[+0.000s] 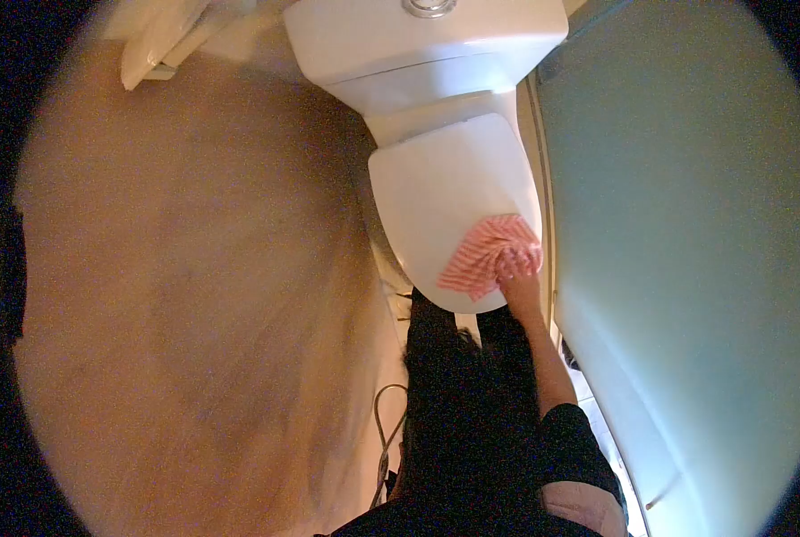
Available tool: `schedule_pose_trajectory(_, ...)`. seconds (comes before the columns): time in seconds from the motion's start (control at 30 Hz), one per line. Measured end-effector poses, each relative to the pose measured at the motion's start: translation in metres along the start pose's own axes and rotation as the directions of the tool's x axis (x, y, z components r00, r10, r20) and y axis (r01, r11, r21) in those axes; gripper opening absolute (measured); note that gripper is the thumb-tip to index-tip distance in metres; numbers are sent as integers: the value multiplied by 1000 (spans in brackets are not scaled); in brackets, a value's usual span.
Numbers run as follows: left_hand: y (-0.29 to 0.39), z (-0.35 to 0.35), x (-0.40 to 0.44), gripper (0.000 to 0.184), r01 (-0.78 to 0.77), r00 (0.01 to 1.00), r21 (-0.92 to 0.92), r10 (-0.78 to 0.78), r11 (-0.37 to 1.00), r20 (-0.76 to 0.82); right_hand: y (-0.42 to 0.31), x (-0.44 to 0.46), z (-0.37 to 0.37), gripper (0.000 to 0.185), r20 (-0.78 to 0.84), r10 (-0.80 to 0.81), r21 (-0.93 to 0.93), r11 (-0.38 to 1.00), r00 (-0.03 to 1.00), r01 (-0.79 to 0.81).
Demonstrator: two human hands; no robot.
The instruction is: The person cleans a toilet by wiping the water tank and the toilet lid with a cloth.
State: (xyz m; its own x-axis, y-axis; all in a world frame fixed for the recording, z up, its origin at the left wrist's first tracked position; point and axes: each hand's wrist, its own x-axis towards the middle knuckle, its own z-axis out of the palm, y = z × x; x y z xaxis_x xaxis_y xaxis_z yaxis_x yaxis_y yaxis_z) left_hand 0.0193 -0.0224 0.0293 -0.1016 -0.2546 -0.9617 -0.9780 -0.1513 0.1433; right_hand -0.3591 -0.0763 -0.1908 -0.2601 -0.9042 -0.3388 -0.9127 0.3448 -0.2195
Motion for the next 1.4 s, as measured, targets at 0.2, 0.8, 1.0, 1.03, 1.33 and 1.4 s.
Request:
schedule_pose_trajectory(0.2,39,-2,-10,68,-88,989,655,-10,750,144,15,63,-19,54,-135,156,107,984,979,-142)
schedule_pose_trajectory(0.8,25,83,7,45,58,948,965,289,256,-134,-36,159,-8,61,-277,374,229,920,885,-317)
schedule_pose_trajectory(1.0,23,72,3,45,46,940,984,325,170,-100,-22,108,-13,54,-159,259,185,956,953,-229)
schedule_pose_trajectory(1.03,17,78,6,45,67,931,983,345,169,-122,-21,88,-12,54,-137,238,176,961,962,-213)
schedule_pose_trajectory(1.33,11,84,17,43,138,916,977,354,160,-188,-38,39,12,50,4,454,266,858,891,-438)
schedule_pose_trajectory(1.4,15,83,17,42,125,922,962,331,243,-203,-32,89,5,52,-148,493,539,767,857,-348)
